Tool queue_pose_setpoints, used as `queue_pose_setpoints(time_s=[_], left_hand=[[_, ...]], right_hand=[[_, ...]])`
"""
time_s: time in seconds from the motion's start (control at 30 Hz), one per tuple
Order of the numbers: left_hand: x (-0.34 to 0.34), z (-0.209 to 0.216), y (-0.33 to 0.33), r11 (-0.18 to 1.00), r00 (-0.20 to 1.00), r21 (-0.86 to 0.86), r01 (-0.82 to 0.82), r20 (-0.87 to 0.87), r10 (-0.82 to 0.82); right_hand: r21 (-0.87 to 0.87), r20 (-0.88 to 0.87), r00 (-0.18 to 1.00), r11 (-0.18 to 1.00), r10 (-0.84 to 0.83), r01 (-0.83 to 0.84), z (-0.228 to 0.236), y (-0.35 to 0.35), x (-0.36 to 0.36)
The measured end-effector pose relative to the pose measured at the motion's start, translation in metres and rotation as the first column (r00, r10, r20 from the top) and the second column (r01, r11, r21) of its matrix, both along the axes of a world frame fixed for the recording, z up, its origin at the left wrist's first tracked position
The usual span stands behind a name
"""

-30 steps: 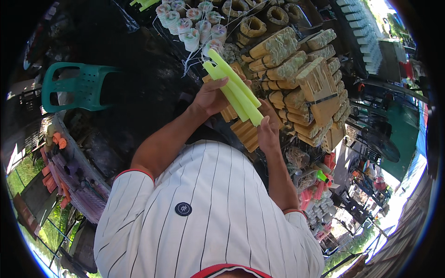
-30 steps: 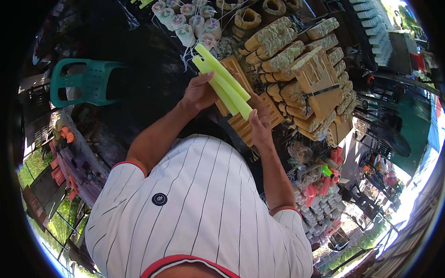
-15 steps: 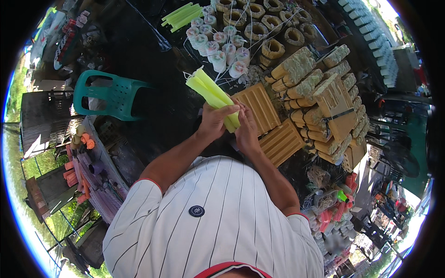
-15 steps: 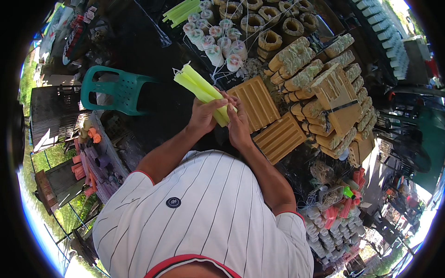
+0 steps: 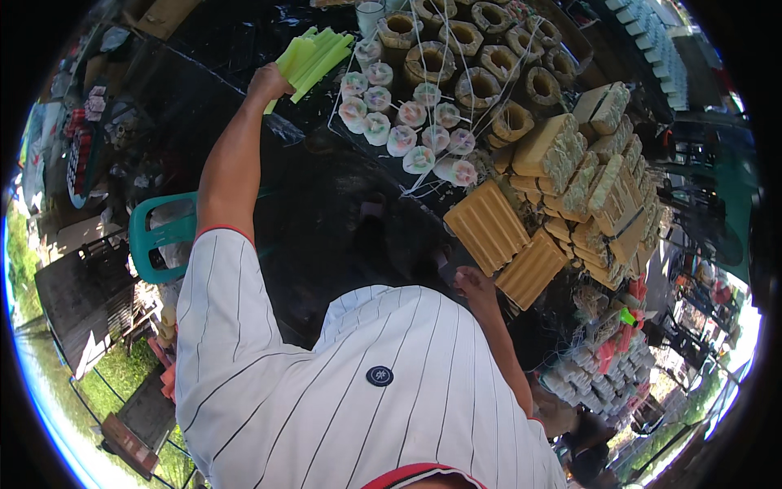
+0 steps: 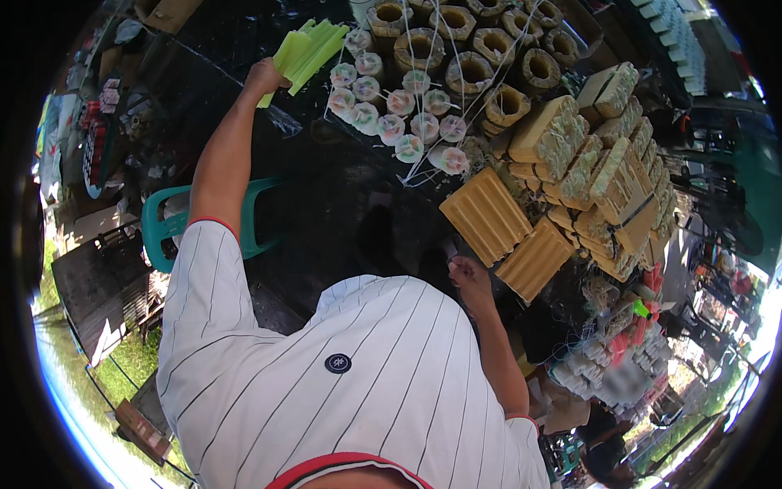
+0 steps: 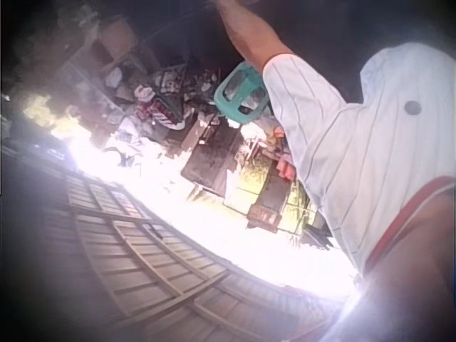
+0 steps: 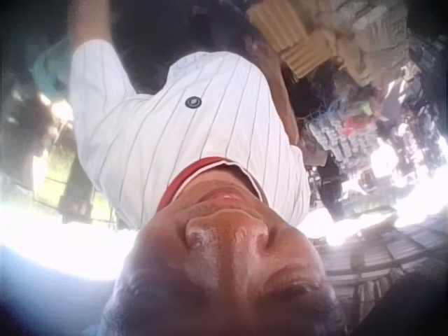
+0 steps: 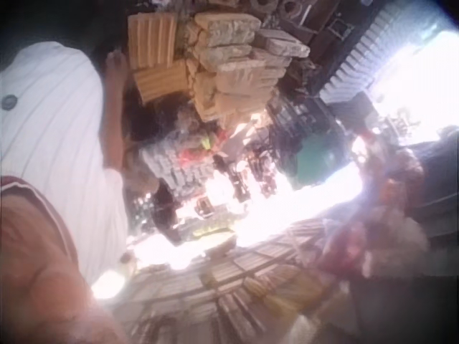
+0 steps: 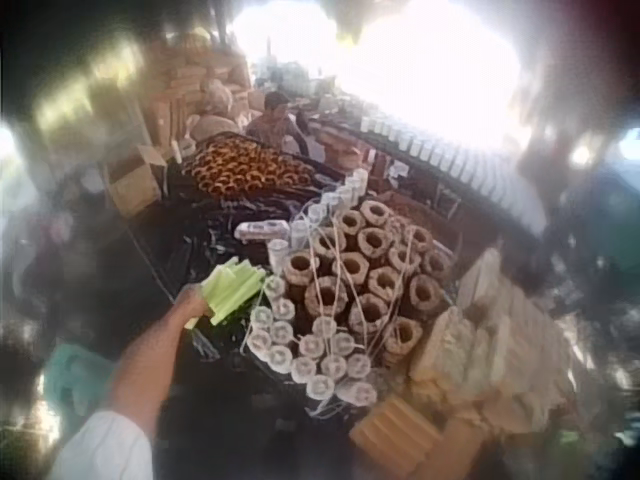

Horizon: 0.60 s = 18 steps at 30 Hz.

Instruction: The person assembles yellow plastic beehive frames by inserting green plastic spacers and tying them with white string. They repeatedly pick up frames, insert spacers, and secure them with string, stacking completed units on the table.

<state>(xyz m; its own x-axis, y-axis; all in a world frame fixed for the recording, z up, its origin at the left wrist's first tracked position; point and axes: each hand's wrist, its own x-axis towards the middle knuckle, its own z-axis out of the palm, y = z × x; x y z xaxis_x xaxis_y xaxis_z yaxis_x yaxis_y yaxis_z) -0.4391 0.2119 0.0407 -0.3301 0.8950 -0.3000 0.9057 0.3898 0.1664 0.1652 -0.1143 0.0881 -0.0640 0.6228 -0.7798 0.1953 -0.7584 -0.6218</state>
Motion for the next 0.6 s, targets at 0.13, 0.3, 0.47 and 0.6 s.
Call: queue_pose_setpoints(time_s=[0.13, 0.3, 0.47, 0.6], left_hand=[[-0.025, -0.034, 0.065, 0.990, 0.990, 0.047, 0.133, -0.044, -0.131], [0.012, -0.062, 0.077, 0.963, 0.954, 0.044, 0.264, -0.155, -0.255], [0.015, -0.035, 0.019, 0.940, 0.951, 0.172, 0.294, -0.152, -0.269], [0.073, 0.006, -0.067, 0.898, 0.973, 0.376, 0.229, -0.048, -0.228]], right_hand=[[0.028, 0.088, 0.992, 0.996, -0.088, 0.086, -0.005, -0.022, -0.015], [0.010, 0.261, 0.956, 0.990, -0.137, 0.139, -0.016, -0.050, -0.022], [0.181, 0.512, 0.859, 0.980, -0.018, -0.087, -0.024, -0.045, -0.018], [0.305, 0.567, 0.799, 0.952, -0.202, 0.024, -0.051, -0.060, 0.015]])
